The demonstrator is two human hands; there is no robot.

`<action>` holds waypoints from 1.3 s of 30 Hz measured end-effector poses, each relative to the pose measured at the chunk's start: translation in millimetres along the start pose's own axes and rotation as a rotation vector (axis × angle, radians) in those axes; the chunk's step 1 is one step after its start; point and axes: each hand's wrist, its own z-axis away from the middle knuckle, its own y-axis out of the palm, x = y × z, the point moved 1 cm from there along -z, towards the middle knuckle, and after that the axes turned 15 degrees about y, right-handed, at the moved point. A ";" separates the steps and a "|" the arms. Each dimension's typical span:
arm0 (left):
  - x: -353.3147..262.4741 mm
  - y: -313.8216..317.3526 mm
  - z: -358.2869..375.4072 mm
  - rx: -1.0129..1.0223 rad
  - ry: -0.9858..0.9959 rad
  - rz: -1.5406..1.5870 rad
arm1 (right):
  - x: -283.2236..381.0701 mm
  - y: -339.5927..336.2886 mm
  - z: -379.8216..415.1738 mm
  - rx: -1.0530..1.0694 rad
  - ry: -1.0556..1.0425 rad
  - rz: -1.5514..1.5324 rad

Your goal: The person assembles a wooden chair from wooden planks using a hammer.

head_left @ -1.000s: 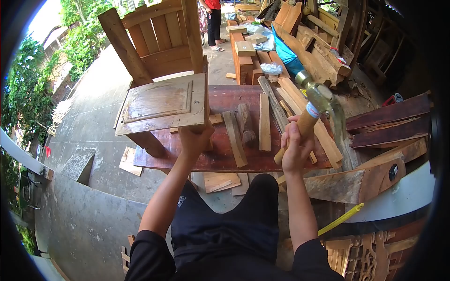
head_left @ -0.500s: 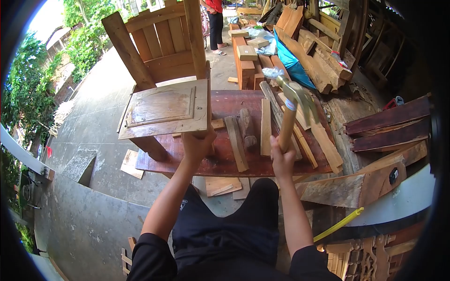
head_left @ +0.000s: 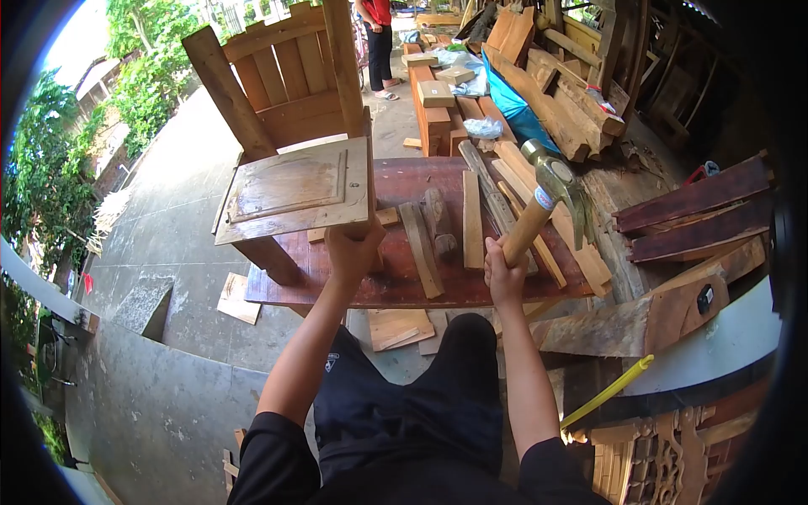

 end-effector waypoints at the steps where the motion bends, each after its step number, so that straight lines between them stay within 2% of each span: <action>1: -1.3 0.4 -0.6 -0.011 0.020 -0.006 | -1.2 -1.6 -0.1 0.009 0.001 0.006; 4: -11.3 -1.0 -2.4 0.004 -0.070 0.026 | -1.0 -3.0 -1.7 0.018 0.014 -0.043; 10: -14.3 -2.8 -3.5 -0.009 -0.022 0.018 | -5.5 -0.5 -9.4 -0.030 0.001 0.021; 17: -19.6 -6.0 -4.0 0.023 -0.068 0.037 | -13.3 -2.3 -8.8 -0.063 -0.074 0.135; 22: -11.9 -1.7 -3.3 -0.056 0.022 0.019 | -19.6 -1.2 -11.3 -0.091 -0.068 -0.029; 29: -17.0 -5.8 -2.7 -0.011 0.008 0.064 | -14.5 -3.8 -7.5 -0.061 0.002 -0.109; 39: -16.1 -4.9 -3.8 0.015 -0.019 0.052 | -19.6 0.0 -11.2 -0.108 -0.102 0.044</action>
